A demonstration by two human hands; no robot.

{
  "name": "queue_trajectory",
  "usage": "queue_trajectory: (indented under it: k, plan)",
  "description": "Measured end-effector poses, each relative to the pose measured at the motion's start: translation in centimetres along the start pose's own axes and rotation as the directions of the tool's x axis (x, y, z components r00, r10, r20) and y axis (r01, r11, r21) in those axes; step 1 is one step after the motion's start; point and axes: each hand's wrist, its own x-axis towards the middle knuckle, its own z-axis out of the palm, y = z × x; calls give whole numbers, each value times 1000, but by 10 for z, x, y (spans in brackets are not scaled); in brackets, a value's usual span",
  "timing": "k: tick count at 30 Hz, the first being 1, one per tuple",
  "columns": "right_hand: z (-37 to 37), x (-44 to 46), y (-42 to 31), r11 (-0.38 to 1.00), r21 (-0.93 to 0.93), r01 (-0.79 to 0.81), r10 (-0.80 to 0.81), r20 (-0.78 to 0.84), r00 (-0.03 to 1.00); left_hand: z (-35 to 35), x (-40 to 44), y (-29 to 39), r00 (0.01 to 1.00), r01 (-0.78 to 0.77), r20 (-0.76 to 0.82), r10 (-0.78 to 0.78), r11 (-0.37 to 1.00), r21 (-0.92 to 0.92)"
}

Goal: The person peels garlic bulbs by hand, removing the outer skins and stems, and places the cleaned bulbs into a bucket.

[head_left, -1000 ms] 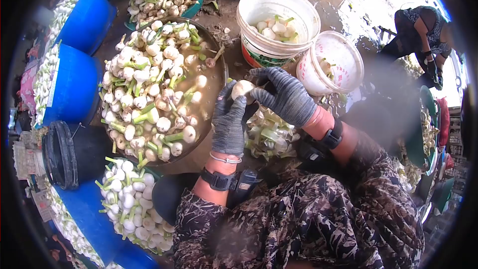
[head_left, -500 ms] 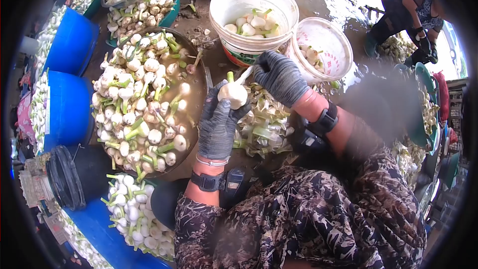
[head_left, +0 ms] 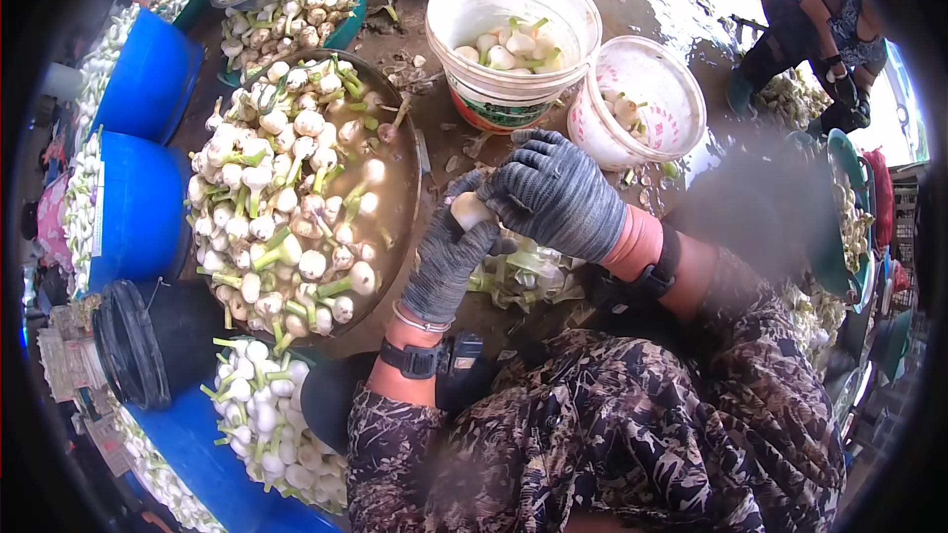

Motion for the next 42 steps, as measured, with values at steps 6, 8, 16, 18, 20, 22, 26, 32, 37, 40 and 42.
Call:
queue_trajectory:
  k: [6,8,16,18,20,22,26,32,37,40,42]
  plan:
    - [18,-13,11,902,236,-363,342,124,931,-14,1,-7,968,-248,185,167,719,649]
    - [19,-17,16,815,289,-503,441,254,860,-14,0,-7,973,-228,175,152,762,607]
    - [-4,-13,-3,986,120,-116,104,99,990,-20,1,0,993,-78,120,17,843,532]
    - [-2,-14,-5,964,186,-192,175,101,979,-24,4,-10,977,-195,195,89,744,639]
    - [9,-17,-2,899,307,-312,298,93,950,-22,2,-6,976,-195,203,79,732,653]
    - [13,-12,8,779,342,-525,450,279,849,-8,-6,4,979,-177,201,43,673,718]
    - [17,-16,17,582,650,-489,384,311,870,-8,1,6,918,-384,222,328,598,703]
    - [7,-17,0,936,185,-298,254,231,939,-19,6,-5,967,-252,96,237,819,515]
    - [21,-24,4,897,189,-401,402,35,915,-4,14,-2,946,-293,95,311,689,663]
    - [23,-19,29,594,375,-712,647,304,700,0,4,-4,952,-234,43,302,636,735]
    - [21,-15,39,245,378,-893,729,536,427,-4,6,-6,910,-360,159,384,540,761]
